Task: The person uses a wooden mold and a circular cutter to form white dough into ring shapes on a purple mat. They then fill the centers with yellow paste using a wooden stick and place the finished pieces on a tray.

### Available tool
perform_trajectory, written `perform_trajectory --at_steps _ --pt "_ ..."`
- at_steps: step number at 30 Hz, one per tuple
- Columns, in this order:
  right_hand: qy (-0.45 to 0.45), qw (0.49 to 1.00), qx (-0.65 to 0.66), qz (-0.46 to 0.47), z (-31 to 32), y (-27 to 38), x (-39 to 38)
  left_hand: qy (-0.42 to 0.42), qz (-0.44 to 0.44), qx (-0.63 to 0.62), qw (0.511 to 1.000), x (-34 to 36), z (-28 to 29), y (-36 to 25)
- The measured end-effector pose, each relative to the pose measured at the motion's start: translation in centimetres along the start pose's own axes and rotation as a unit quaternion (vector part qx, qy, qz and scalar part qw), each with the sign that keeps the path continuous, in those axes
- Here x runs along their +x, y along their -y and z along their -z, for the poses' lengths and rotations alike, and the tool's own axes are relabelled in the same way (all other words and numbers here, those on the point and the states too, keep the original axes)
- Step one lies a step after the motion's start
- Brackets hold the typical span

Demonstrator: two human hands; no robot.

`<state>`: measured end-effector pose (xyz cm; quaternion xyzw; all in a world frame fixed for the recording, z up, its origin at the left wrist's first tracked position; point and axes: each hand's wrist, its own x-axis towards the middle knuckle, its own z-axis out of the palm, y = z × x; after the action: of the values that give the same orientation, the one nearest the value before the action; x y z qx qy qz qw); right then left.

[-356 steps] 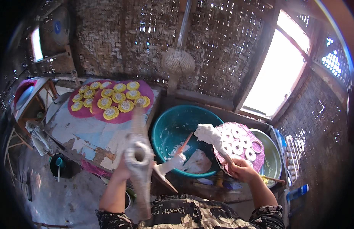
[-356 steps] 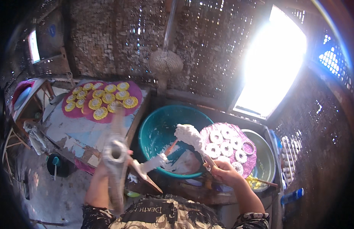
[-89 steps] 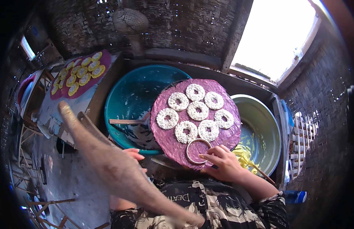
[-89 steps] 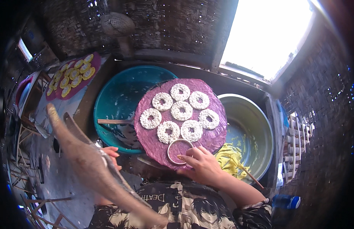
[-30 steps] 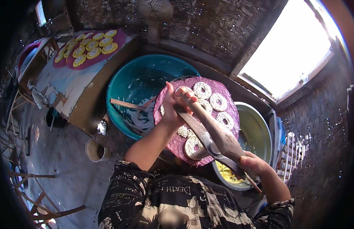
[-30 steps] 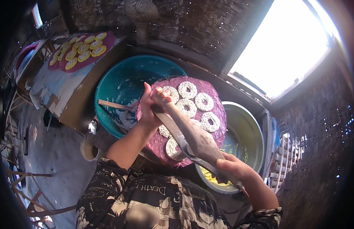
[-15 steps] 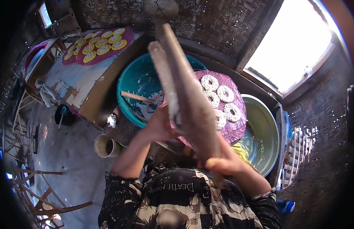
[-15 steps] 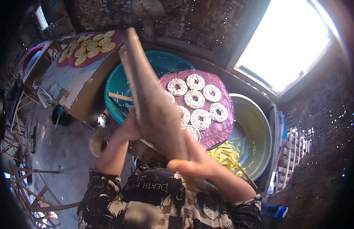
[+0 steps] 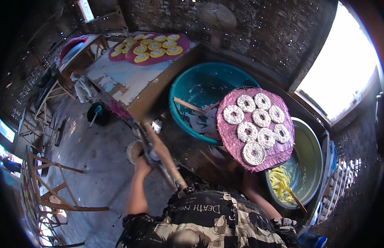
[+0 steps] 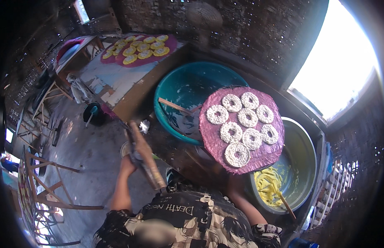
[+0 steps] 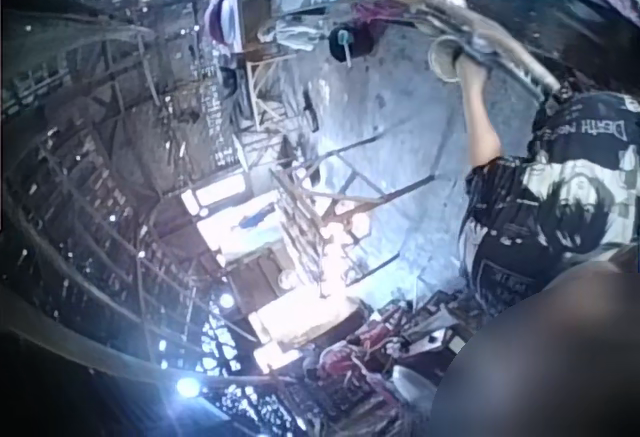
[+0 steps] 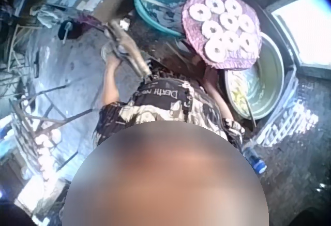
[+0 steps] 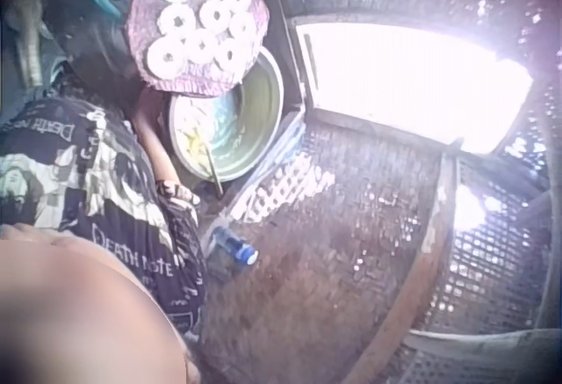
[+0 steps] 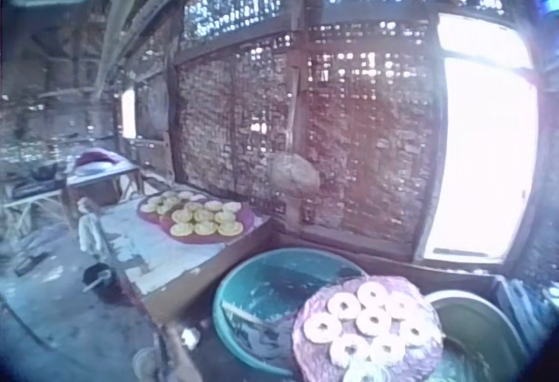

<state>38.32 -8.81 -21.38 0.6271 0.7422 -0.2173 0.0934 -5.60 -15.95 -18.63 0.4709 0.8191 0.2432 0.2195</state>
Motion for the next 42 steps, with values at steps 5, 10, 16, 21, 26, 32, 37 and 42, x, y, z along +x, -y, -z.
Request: perform_trajectory --at_steps 5,10,16,21,26,32,37,42 --pt "-0.025 0.990 0.140 0.012 0.0 -0.1 -1.0 0.101 0.014 0.176 0.979 5.3 -3.9 -2.0" --pt "0.126 0.873 0.467 0.058 5.3 -1.8 -7.6 0.118 -0.041 0.229 0.965 10.9 -5.4 -3.6" --pt "0.215 0.825 0.523 0.007 7.6 -6.4 -15.1 0.061 -0.065 0.190 0.978 14.5 -7.8 -2.2" --pt "0.187 0.731 0.656 -0.030 11.6 -9.9 -22.4 -0.033 -0.018 0.131 0.991 13.3 -2.2 -6.3" --pt "0.178 0.584 0.792 0.032 13.2 -9.6 -20.7 0.250 -0.277 -0.649 0.663 8.2 1.3 -23.3" --pt "0.268 0.544 0.755 0.251 14.3 -5.1 -11.1 0.646 -0.213 -0.699 0.220 3.2 -2.2 -39.5" --pt "0.227 0.636 0.720 0.162 19.6 -4.7 -10.8 0.489 -0.147 -0.737 0.443 4.5 -2.8 -42.3" --pt "0.266 0.645 0.702 0.140 21.9 -6.0 -8.7 0.581 -0.135 -0.776 0.207 6.4 -7.3 -41.9"
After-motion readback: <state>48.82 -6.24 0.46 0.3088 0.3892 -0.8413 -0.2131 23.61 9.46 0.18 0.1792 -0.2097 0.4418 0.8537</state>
